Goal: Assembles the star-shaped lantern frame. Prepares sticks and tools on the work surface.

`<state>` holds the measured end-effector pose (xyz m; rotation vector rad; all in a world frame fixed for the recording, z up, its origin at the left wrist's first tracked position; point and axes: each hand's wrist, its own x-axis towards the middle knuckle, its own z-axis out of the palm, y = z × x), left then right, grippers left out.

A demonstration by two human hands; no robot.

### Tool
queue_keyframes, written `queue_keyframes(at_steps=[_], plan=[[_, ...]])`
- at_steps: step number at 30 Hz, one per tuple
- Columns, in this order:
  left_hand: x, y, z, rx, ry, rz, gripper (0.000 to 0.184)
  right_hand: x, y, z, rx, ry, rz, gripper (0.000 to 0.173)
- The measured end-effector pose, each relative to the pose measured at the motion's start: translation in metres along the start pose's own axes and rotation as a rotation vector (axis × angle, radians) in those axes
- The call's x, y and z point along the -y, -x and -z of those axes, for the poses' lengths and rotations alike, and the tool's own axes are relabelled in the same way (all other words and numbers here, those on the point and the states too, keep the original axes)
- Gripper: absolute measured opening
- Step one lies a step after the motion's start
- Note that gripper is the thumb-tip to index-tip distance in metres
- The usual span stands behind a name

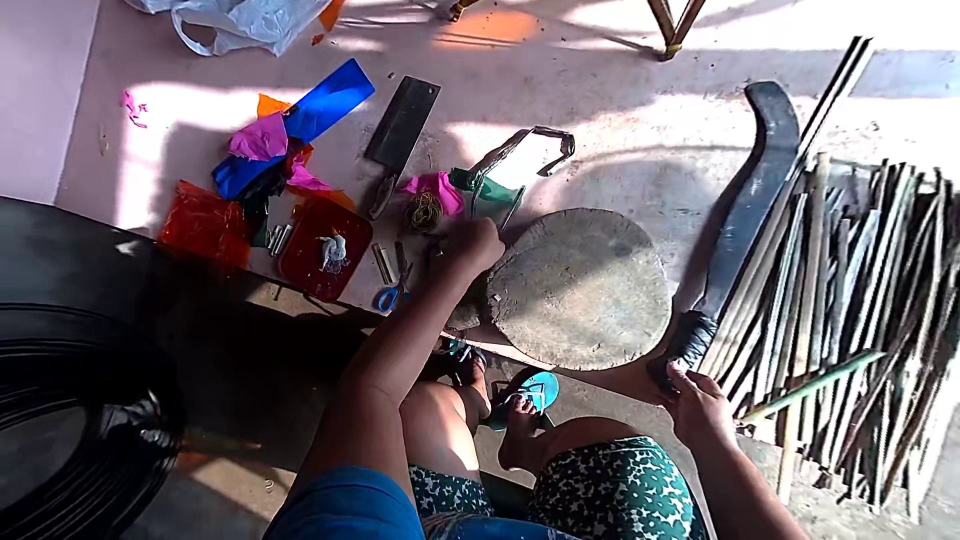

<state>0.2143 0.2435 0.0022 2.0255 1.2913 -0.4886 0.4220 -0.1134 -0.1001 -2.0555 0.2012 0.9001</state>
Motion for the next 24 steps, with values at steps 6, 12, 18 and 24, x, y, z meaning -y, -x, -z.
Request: queue_keyframes(at_steps=[6,12,18,24], plan=[[0.109,0.075,-0.025,-0.161,0.225,0.043,0.027,0.000,0.002,-0.001,-0.001,-0.007,0.004,0.041],[0.191,0.117,-0.056,-0.181,0.151,0.374,0.030,0.004,0.004,-0.002,-0.005,0.016,0.005,0.047],[0.206,0.117,-0.064,-0.171,0.167,0.573,0.034,0.002,0.003,-0.003,-0.007,0.010,0.008,0.048],[0.195,0.089,-0.052,-0.165,0.089,0.448,0.032,0.002,0.002,-0.003,-0.004,0.010,0.004,0.047]])
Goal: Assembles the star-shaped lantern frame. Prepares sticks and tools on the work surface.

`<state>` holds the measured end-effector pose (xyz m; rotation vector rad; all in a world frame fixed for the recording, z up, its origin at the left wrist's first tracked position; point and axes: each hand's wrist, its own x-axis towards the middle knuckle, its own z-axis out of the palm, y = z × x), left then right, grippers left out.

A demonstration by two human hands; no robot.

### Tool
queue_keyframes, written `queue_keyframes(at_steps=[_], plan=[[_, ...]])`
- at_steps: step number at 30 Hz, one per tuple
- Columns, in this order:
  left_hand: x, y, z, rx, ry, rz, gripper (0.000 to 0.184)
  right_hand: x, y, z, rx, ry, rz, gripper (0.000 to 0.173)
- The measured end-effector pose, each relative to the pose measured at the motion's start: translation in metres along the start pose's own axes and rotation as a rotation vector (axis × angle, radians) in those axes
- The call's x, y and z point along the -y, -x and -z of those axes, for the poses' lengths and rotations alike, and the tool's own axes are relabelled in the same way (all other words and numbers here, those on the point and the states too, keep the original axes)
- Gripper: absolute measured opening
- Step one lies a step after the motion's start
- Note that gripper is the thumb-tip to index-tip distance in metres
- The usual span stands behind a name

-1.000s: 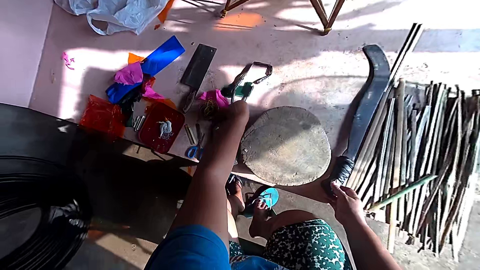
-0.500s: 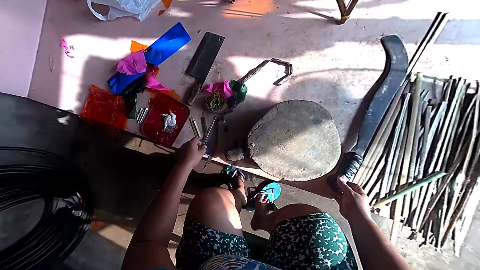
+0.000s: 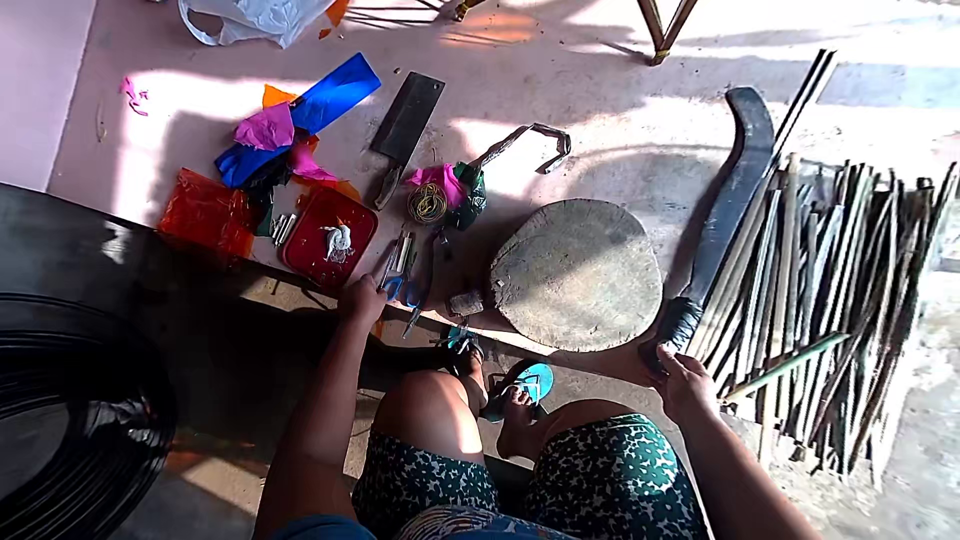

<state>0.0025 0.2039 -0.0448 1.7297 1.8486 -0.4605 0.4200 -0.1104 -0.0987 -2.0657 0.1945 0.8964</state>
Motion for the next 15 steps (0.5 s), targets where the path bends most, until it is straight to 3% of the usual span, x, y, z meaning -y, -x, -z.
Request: queue_keyframes(at_steps=[5,8,11,15], plan=[[-0.008,-0.016,0.009,-0.034,-0.037,0.051,0.032,0.001,0.000,0.000,0.000,-0.017,-0.008,0.047],[-0.013,-0.013,0.013,-0.080,-0.036,0.068,0.042,0.000,0.000,0.000,0.006,-0.022,-0.006,0.046],[-0.040,-0.001,0.019,-0.102,0.012,-0.035,0.045,-0.001,-0.001,0.000,0.011,-0.021,-0.001,0.044],[-0.083,-0.002,0.018,-0.054,0.034,-0.177,0.032,0.000,0.001,0.001,0.029,0.005,0.012,0.045]])
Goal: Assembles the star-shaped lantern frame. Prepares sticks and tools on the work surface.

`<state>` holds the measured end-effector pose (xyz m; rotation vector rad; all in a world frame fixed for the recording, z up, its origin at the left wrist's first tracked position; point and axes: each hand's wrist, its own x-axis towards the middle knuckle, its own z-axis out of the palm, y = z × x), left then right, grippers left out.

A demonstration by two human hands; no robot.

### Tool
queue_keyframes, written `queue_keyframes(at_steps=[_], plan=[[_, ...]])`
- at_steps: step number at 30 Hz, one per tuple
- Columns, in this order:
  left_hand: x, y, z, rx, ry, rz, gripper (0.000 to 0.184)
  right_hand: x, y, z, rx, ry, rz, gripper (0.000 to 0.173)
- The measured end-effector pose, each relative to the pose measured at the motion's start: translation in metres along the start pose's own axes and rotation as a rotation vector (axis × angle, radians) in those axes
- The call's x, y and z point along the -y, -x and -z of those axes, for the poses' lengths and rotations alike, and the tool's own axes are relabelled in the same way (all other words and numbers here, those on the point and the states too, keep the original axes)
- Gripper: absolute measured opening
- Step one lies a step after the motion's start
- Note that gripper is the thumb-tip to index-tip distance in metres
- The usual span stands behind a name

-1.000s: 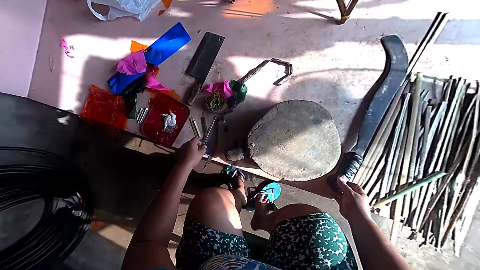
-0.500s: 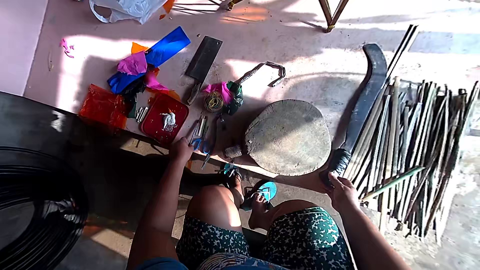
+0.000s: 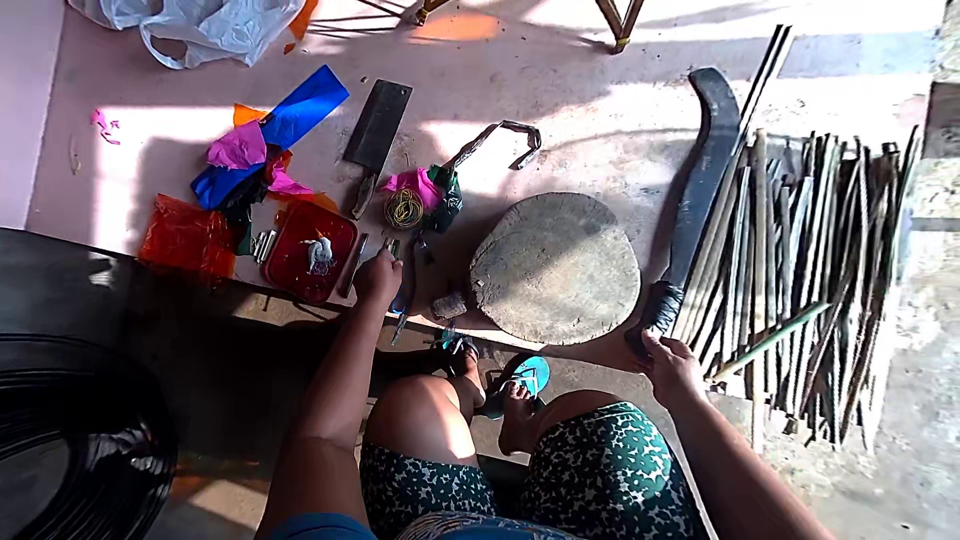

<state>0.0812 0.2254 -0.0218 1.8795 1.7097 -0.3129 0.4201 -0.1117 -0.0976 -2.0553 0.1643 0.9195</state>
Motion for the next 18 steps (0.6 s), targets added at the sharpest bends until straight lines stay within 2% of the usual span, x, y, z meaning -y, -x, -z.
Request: queue_keyframes(at_steps=[2,7,13,15,18], plan=[[-0.016,-0.009,-0.001,-0.013,0.066,-0.023,0.034,-0.001,-0.001,0.001,-0.009,-0.004,-0.001,0.045],[-0.034,-0.025,-0.004,-0.017,0.165,-0.016,0.055,-0.001,-0.001,0.001,-0.005,-0.013,-0.005,0.044],[-0.027,-0.035,-0.017,0.028,0.063,0.004,0.031,0.000,0.000,0.001,-0.002,-0.021,-0.004,0.043],[-0.027,-0.034,-0.016,0.034,0.056,-0.020,0.031,0.000,-0.001,0.001,0.002,-0.025,-0.004,0.043],[-0.029,-0.033,-0.010,0.019,0.088,-0.045,0.041,0.000,-0.002,0.001,-0.001,-0.036,-0.009,0.042]])
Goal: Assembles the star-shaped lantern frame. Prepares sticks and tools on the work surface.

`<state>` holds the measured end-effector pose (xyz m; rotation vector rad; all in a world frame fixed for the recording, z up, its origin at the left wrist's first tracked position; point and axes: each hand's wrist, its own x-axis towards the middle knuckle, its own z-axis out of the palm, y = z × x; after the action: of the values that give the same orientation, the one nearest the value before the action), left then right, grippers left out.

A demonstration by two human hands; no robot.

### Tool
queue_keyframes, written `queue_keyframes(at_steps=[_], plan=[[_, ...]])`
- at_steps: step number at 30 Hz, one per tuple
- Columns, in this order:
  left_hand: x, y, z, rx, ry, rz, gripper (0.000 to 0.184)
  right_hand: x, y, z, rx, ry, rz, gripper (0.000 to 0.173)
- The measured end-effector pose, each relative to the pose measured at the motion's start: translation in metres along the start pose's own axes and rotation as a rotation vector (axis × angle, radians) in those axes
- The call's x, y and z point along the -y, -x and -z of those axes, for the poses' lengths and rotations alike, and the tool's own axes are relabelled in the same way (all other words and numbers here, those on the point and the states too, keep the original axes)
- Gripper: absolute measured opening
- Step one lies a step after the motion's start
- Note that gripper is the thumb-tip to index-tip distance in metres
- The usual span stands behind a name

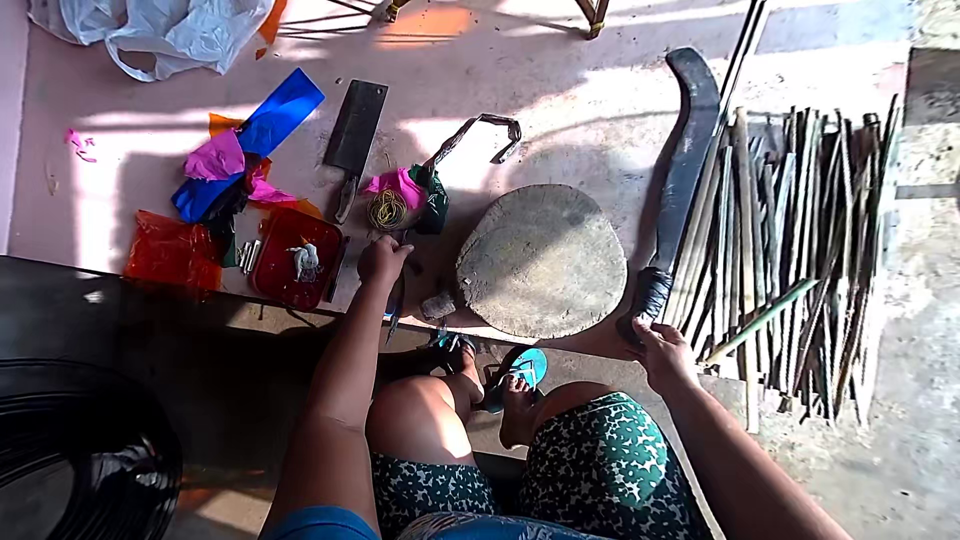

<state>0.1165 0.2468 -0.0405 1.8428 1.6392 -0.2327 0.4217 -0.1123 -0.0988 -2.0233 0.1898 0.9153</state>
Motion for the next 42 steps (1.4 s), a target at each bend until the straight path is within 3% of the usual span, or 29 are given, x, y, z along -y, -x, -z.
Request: queue_keyframes(at_steps=[4,8,13,17,22,25,28,31,36,42], plan=[[-0.005,-0.008,0.023,-0.134,0.085,-0.008,0.053,-0.002,-0.002,0.000,-0.012,0.002,-0.001,0.044],[-0.005,-0.046,0.049,-0.289,-0.033,-0.018,0.031,-0.001,-0.002,0.002,-0.011,0.009,-0.002,0.043],[0.003,-0.098,0.060,-0.171,-0.299,0.057,0.053,0.008,0.001,-0.002,0.012,0.048,-0.015,0.045],[0.010,-0.117,0.049,-0.171,-0.439,0.019,0.067,0.010,-0.001,-0.002,0.011,0.060,-0.045,0.047],[-0.014,-0.108,0.071,-0.180,-0.359,0.023,0.071,-0.009,-0.020,0.007,0.020,0.055,-0.030,0.049],[-0.033,-0.080,0.091,-0.183,-0.233,0.000,0.057,-0.010,-0.020,0.007,0.024,0.038,-0.045,0.050],[-0.046,-0.017,0.087,-0.187,0.092,-0.060,0.046,-0.008,-0.017,0.007,0.041,0.020,-0.048,0.053],[-0.047,0.052,0.053,-0.206,0.455,-0.211,0.037,-0.012,-0.019,0.006,0.042,0.058,-0.034,0.055],[-0.066,0.170,-0.007,-0.099,0.694,-0.317,0.012,-0.004,-0.013,-0.004,0.095,0.246,0.026,0.056],[-0.060,0.216,-0.057,-0.054,0.768,-0.326,0.013,0.009,0.000,-0.009,0.198,0.319,0.033,0.058]])
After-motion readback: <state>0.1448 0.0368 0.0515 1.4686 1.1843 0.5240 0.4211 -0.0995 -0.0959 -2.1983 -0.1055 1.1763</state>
